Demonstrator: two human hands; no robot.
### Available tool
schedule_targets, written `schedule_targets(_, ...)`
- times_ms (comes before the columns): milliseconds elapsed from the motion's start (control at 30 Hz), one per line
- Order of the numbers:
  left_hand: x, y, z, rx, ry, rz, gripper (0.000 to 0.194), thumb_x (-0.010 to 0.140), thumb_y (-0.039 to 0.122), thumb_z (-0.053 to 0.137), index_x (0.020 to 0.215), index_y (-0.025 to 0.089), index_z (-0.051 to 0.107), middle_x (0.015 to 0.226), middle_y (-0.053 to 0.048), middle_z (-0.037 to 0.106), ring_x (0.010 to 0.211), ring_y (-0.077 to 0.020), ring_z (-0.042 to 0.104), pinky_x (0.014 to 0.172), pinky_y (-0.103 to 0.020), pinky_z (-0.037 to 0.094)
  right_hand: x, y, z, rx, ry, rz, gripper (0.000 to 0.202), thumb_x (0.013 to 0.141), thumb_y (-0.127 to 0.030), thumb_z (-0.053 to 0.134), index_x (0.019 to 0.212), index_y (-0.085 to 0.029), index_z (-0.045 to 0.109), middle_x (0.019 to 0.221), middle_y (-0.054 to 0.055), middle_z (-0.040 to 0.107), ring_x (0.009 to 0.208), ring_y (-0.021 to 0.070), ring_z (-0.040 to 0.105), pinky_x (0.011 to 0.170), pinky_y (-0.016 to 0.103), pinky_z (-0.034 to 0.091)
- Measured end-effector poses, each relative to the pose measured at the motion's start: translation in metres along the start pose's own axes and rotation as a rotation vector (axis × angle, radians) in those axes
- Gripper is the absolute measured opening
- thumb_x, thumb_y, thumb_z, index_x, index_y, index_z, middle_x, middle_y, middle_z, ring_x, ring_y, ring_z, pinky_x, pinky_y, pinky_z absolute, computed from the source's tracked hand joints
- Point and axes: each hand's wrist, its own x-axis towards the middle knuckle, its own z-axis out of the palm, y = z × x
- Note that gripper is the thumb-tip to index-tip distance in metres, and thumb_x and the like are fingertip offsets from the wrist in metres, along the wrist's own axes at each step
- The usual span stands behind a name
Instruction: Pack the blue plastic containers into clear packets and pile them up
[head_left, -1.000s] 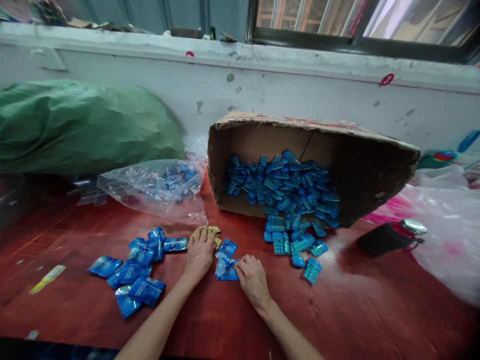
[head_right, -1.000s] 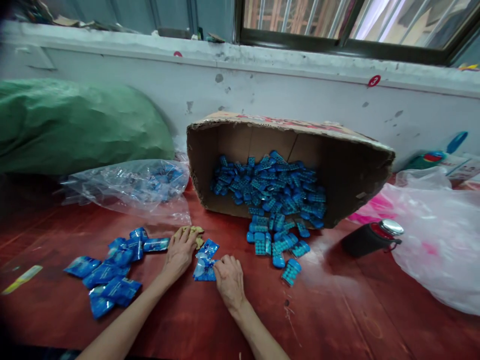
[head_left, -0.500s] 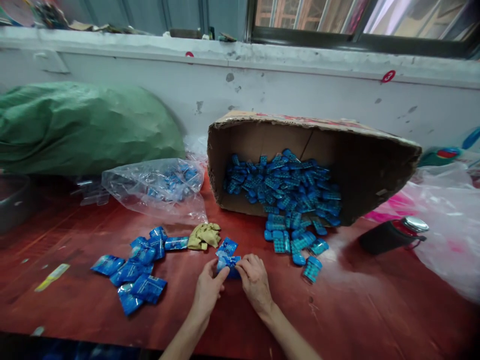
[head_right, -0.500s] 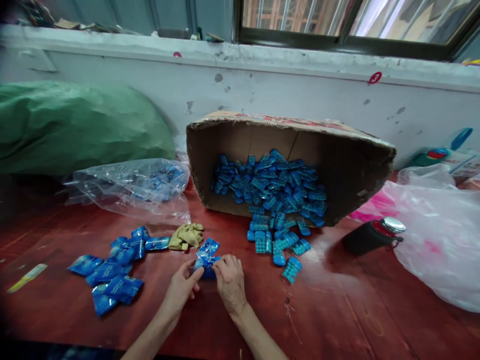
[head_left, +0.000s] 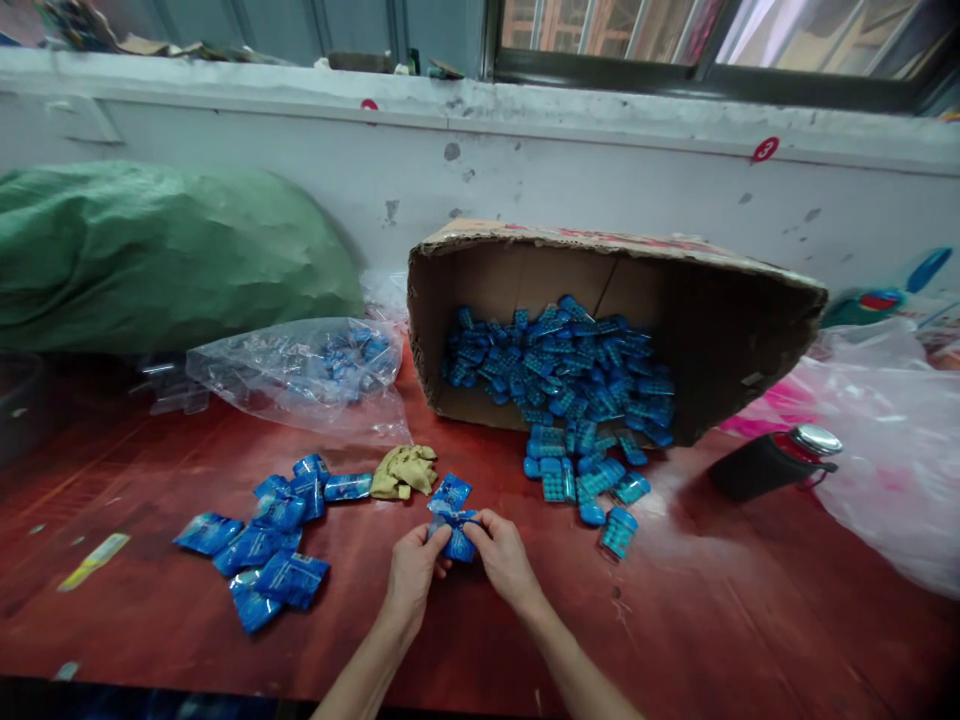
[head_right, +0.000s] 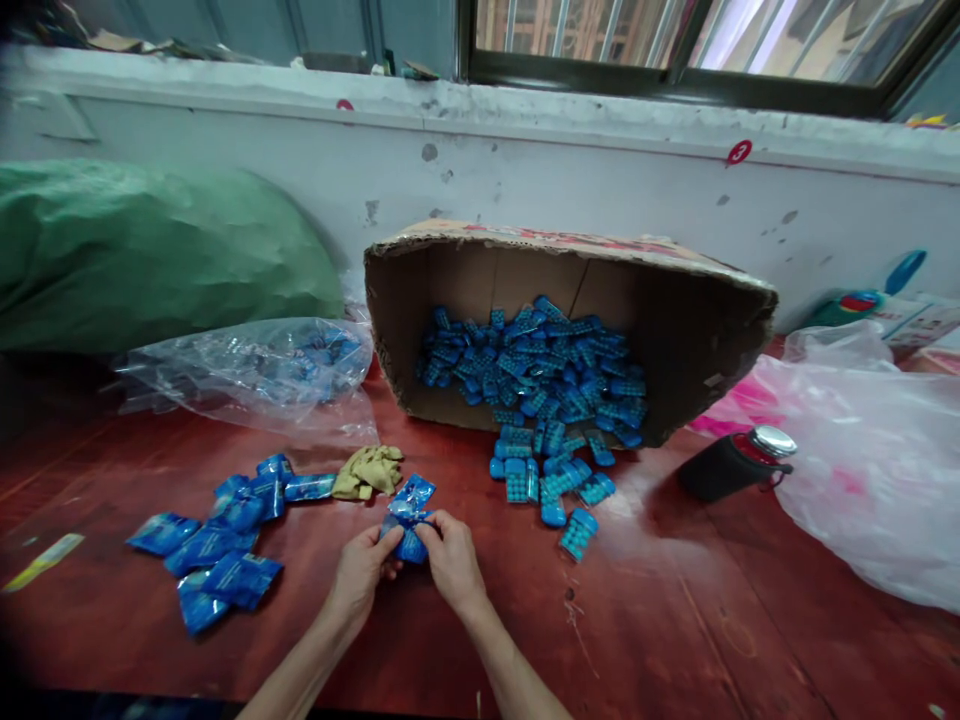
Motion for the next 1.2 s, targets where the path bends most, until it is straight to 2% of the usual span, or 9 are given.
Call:
schedule_targets(367, 0.002, 0.003, 0.011, -0.090, -0.004, -0.038, 0.037, 0.050, 0.048, 0.067, 0.053, 0.013, 0.054, 0.042, 0.003, 0.052, 0.038, -0.0090, 0.045, 0.037, -0.020, 0.033, -0.005, -0.007, 0.008, -0.102, 0.161, 0.006, 0.026, 0.083, -0.029, 0.039, 0.059, -0.018, 0.042, 0.055, -0.005, 0.042, 0.053, 0.0099, 0.040, 0.051, 0.021, 0.028)
schedule_targets(533, -0.007, 0.008, 0.010, -0.257, -0.172, -0.231, 0.035, 0.053, 0.043, 0.070, 0.066, 0.012, 0.058, 0.051, 0.000, 0.059, 0.041, -0.0093, 0.051, 0.037, -0.019, 0.034, -0.009, -0.007, 0.005, -0.160, 0.165, -0.022, 0.036, 0.086, -0.033, 0.036, 0.054, -0.018, 0.042, 0.050, -0.007, 0.035, 0.048, 0.0079, 0.036, 0.045, 0.019, 0.025)
schedule_targets(633, -0.012, 0.008, 0.007, -0.276, -0.182, -0.302, 0.033, 0.053, 0.036, 0.073, 0.068, 0.012, 0.057, 0.056, 0.000, 0.061, 0.040, -0.0088, 0.052, 0.034, -0.017, 0.032, -0.007, -0.010, -0.013, -0.313, 0.129, -0.074, 0.043, 0.087, -0.037, 0.037, 0.050, -0.017, 0.046, 0.048, -0.006, 0.038, 0.047, 0.0081, 0.039, 0.045, 0.018, 0.027)
schedule_targets(700, -0.014, 0.007, 0.006, -0.286, -0.145, -0.310, 0.029, 0.055, 0.034, 0.072, 0.067, 0.012, 0.056, 0.055, 0.001, 0.060, 0.038, -0.0078, 0.051, 0.033, -0.016, 0.031, -0.001, -0.013, -0.034, -0.463, 0.156, -0.092, 0.039, 0.086, -0.037, 0.038, 0.057, -0.017, 0.054, 0.056, -0.003, 0.049, 0.055, 0.0104, 0.048, 0.051, 0.019, 0.032)
schedule_targets(767, -0.017, 0.006, 0.005, -0.311, -0.131, -0.318, 0.026, 0.060, 0.033, 0.070, 0.066, 0.013, 0.055, 0.052, 0.001, 0.059, 0.037, -0.0073, 0.050, 0.033, -0.016, 0.031, 0.011, -0.012, -0.059, -0.663, 0.276, -0.040, 0.024, 0.085, -0.033, 0.043, 0.082, -0.018, 0.060, 0.081, 0.004, 0.057, 0.076, 0.0164, 0.054, 0.062, 0.022, 0.037)
schedule_targets(833, -0.020, 0.007, 0.004, -0.335, -0.139, -0.340, 0.023, 0.065, 0.032, 0.066, 0.064, 0.013, 0.054, 0.049, 0.001, 0.057, 0.038, -0.0075, 0.050, 0.033, -0.016, 0.032, 0.024, -0.008, -0.078, -0.965, 0.358, 0.156, 0.028, 0.083, -0.033, 0.047, 0.105, -0.017, 0.053, 0.096, 0.012, 0.054, 0.086, 0.0234, 0.055, 0.063, 0.028, 0.040)
schedule_targets(900, -0.023, 0.010, 0.003, -0.358, -0.150, -0.381, 0.021, 0.070, 0.031, 0.061, 0.065, 0.012, 0.053, 0.048, 0.000, 0.057, 0.038, -0.0078, 0.050, 0.033, -0.016, 0.033, 0.033, -0.001, -0.085, -1.010, 0.344, 0.216, 0.038, 0.080, -0.029, 0.051, 0.115, -0.014, 0.047, 0.100, 0.017, 0.052, 0.084, 0.0265, 0.056, 0.061, 0.031, 0.041)
schedule_targets(1100, -0.027, 0.015, -0.002, -0.433, -0.101, -0.540, 0.016, 0.076, 0.026, 0.055, 0.067, 0.014, 0.052, 0.049, -0.001, 0.058, 0.038, -0.0079, 0.051, 0.034, -0.015, 0.036, 0.027, 0.008, -0.067, -0.915, 0.207, 0.163, 0.044, 0.077, -0.022, 0.049, 0.121, -0.020, 0.041, 0.102, 0.012, 0.052, 0.079, 0.0231, 0.060, 0.062, 0.030, 0.045)
schedule_targets(1200, -0.027, 0.013, -0.003, -0.444, -0.090, -0.580, 0.017, 0.077, 0.028, 0.053, 0.067, 0.014, 0.051, 0.045, 0.000, 0.055, 0.037, -0.0079, 0.051, 0.034, -0.015, 0.037, 0.017, 0.002, -0.068, -0.399, 0.160, 0.199, 0.053, 0.074, -0.020, 0.048, 0.125, -0.021, 0.035, 0.088, 0.005, 0.055, 0.073, 0.0197, 0.060, 0.059, 0.031, 0.048)
